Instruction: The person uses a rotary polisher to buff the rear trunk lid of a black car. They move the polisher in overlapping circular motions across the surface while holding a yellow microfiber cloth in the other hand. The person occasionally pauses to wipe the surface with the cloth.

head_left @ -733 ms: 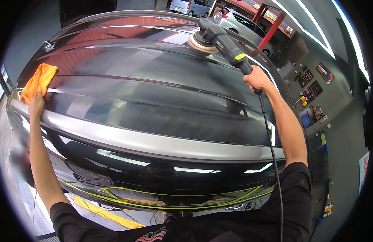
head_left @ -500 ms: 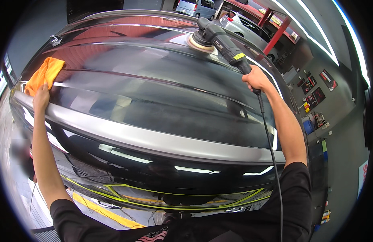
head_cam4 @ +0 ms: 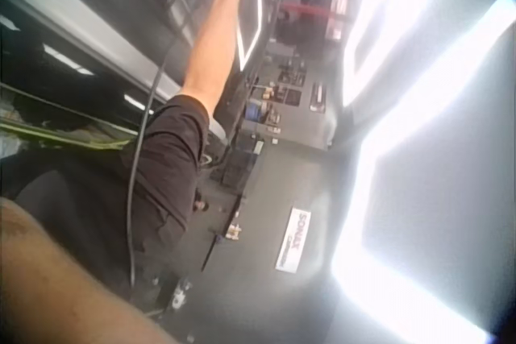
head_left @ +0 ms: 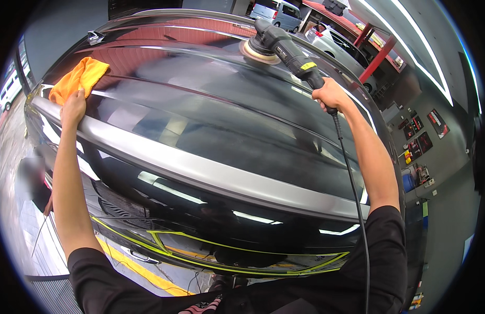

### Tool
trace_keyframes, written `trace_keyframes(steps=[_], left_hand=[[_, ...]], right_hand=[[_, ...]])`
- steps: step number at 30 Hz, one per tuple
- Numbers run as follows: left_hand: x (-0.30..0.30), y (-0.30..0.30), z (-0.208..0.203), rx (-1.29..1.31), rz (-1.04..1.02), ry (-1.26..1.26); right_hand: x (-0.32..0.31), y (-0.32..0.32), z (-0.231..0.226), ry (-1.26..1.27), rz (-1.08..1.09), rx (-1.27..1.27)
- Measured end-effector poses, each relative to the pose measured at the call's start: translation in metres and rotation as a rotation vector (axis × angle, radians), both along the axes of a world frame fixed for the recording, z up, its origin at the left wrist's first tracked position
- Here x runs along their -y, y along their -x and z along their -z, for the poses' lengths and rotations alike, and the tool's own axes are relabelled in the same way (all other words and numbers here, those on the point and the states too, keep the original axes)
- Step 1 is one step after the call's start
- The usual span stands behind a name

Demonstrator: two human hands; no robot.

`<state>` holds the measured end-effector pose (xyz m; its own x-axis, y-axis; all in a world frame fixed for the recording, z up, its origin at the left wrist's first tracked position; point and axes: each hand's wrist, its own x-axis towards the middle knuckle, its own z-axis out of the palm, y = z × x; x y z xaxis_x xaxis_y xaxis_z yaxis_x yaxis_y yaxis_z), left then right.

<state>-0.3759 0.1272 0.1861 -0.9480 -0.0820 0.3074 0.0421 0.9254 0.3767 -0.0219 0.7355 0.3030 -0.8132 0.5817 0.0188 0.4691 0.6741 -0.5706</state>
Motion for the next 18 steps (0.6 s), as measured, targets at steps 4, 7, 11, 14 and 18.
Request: trace_keyframes(steps=[4,7,11,14,18], left_hand=[[0.000,-0.025,-0.005,0.006,-0.009,0.000],[-0.001,-0.050,-0.012,-0.004,-0.006,-0.008],[-0.003,-0.079,-0.017,-0.014,-0.016,0.007],[0.000,-0.104,-0.021,-0.023,-0.022,0.000],[0.000,-0.142,-0.026,-0.012,-0.025,0.004]], right_hand=[[0.008,-0.003,-0.004,-0.024,-0.025,0.000],[0.016,-0.008,-0.008,-0.004,-0.046,-0.009],[0.024,-0.015,-0.014,-0.011,-0.084,0.005],[0.029,-0.020,-0.018,-0.031,-0.116,-0.004],[0.036,-0.027,-0.023,-0.036,-0.168,0.005]])
